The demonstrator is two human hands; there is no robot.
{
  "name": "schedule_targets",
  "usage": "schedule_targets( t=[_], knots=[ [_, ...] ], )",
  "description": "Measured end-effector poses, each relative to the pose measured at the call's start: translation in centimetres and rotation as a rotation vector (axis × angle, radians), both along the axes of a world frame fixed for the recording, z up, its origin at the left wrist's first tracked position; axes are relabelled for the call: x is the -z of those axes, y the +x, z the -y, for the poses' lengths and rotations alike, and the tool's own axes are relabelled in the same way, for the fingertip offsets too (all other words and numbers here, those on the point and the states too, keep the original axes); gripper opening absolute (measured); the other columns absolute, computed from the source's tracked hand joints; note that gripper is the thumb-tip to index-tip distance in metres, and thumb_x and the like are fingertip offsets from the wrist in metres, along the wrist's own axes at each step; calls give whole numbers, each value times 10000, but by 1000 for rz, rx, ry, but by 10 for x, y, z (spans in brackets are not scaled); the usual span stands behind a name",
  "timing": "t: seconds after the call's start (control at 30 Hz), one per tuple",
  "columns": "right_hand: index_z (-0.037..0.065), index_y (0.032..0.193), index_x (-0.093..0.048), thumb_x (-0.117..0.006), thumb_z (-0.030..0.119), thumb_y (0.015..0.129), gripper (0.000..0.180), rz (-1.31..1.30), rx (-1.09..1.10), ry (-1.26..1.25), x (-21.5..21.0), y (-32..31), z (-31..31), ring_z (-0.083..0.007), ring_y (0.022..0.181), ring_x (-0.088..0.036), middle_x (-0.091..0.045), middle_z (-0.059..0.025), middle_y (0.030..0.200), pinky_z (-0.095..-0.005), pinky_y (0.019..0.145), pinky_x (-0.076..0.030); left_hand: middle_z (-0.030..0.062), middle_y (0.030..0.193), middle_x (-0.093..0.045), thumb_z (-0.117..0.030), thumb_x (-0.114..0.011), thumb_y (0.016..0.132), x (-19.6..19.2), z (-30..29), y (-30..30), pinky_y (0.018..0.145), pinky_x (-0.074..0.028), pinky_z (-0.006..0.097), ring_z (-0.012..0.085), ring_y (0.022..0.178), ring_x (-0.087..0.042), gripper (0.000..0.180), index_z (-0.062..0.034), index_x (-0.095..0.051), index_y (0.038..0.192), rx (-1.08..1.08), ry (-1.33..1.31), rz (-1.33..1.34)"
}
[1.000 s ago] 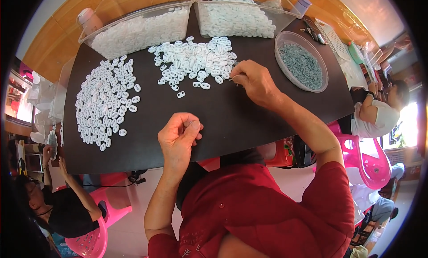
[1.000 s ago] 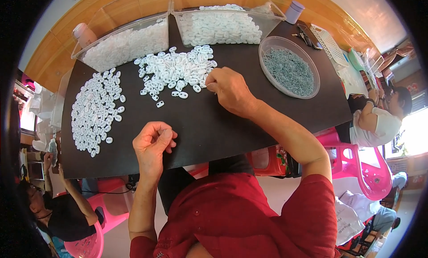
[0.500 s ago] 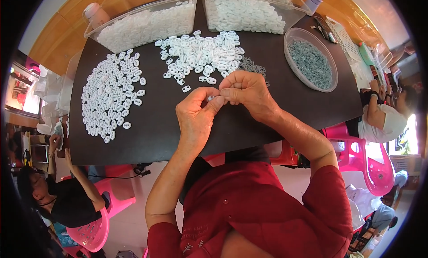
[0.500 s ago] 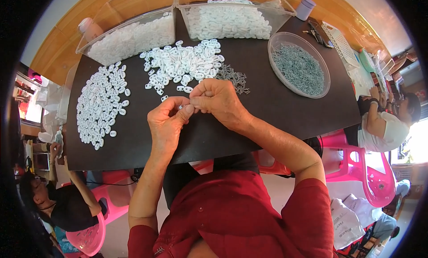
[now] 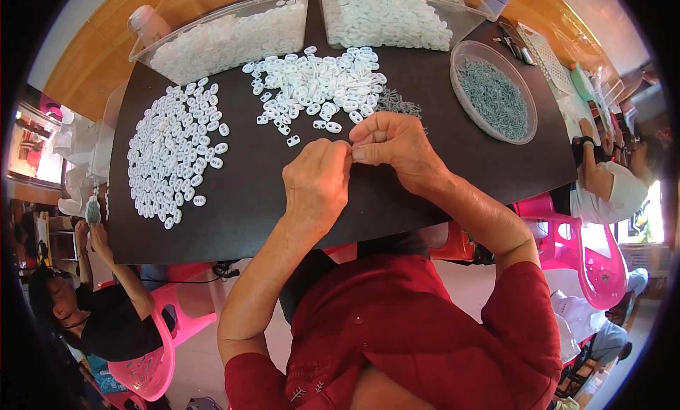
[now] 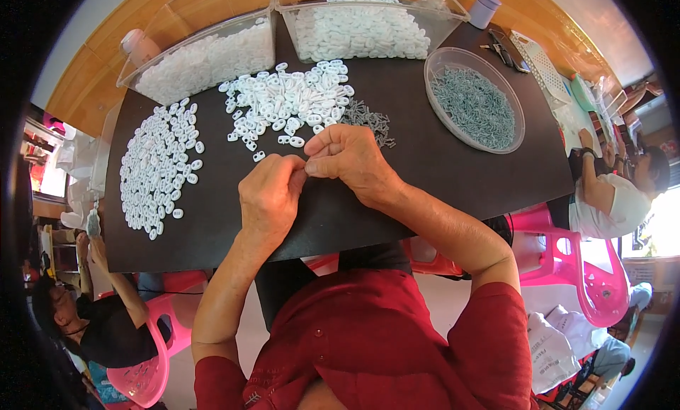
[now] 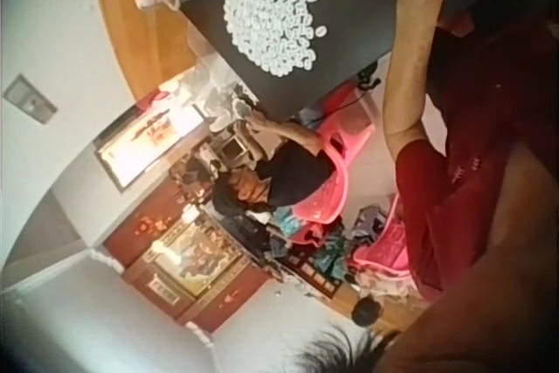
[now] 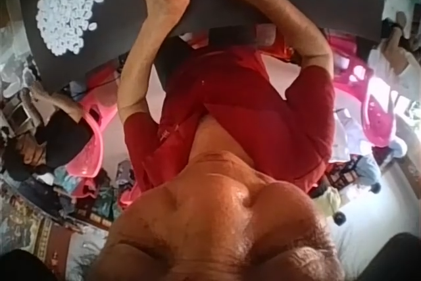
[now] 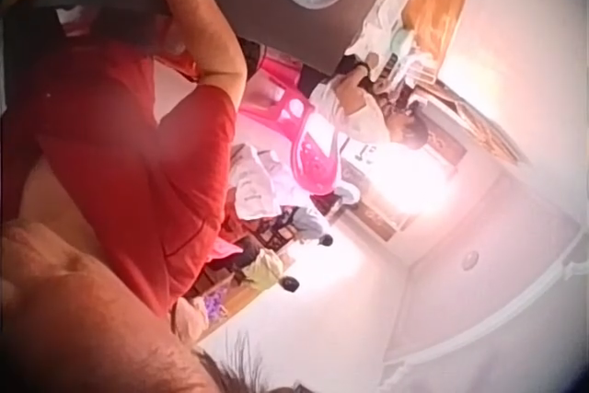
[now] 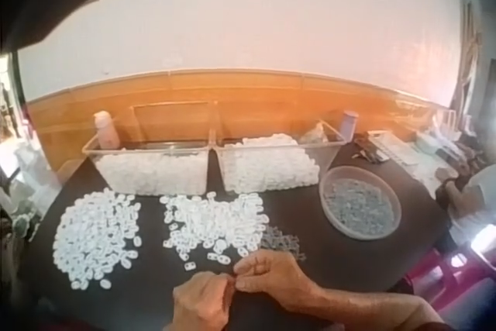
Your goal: Manually assembling small white plastic components by inserting small grey pins or connectors into them.
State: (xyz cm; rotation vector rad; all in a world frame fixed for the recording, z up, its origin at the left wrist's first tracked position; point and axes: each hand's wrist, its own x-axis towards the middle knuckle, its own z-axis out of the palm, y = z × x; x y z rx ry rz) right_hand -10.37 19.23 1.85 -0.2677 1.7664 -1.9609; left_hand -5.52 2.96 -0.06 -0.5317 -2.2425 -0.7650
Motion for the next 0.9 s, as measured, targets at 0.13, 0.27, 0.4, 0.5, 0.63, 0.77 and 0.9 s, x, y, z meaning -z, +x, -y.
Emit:
schedule_targets(
  t=[0.13, 0.27, 0.4, 0.5, 0.63, 0.77, 0.9],
  knots=[
    [-64, 944, -585, -653, -23, 750, 209, -109, 67, 7, -1, 7, 8, -104, 733, -594, -625, -75, 812, -229, 668, -489, 35, 682, -573, -23, -668, 785, -1, -1, 4, 499, -412, 258, 113, 580, -527, 80, -2, -596, 813, 49, 407, 320],
    [-24, 962, -578, -642, -9, 779, 195, -374, 51, 202, -8, 13, 11, -92, 742, -580, -614, -52, 833, -232, 669, -481, -14, 674, -553, -125, -631, 858, -8, 6, 4, 499, -369, 199, 45, 590, -472, 136, -2, -602, 810, 125, 811, 770],
    [9, 994, -553, -640, -14, 786, 227, -950, 28, 444, -7, 14, 10, -84, 732, -560, -605, -45, 855, -239, 654, -469, -12, 668, -545, -169, -613, 874, -12, 10, 2, 495, -347, 187, 42, 580, -456, 172, -13, -597, 804, 166, 822, 848],
    [11, 1008, -545, -641, -31, 770, 260, -940, 21, 420, -6, 13, 11, -83, 715, -551, -602, -44, 840, -253, 636, -462, -13, 652, -527, -181, -601, 881, -9, 10, 3, 490, -340, 189, 39, 582, -444, 182, -18, -584, 801, 149, 712, 786],
    [-2, 1018, -540, -636, -21, 783, 255, -621, 1, 335, -6, 14, 9, -85, 738, -562, -603, -43, 846, -242, 652, -466, -8, 654, -518, -133, -589, 884, -9, 5, 7, 493, -363, 208, 57, 582, -461, 142, -5, -565, 827, 123, 631, 738],
    [-29, 1018, -536, -637, 5, 799, 243, -262, 8, 149, -8, 7, 2, -89, 777, -577, -607, -46, 859, -227, 686, -470, 5, 662, -521, -72, -586, 877, 0, 4, 3, 504, -394, 233, 77, 582, -476, 88, 7, -554, 854, 99, 196, 147],
    [-31, 1024, -535, -640, 7, 800, 251, -126, 2, 113, -14, 8, 1, -92, 779, -584, -608, -45, 862, -223, 701, -469, 9, 652, -517, -57, -590, 873, -1, 8, 1, 503, -398, 233, 72, 586, -476, 69, 0, -556, 853, 133, 126, 113]
  ],
)
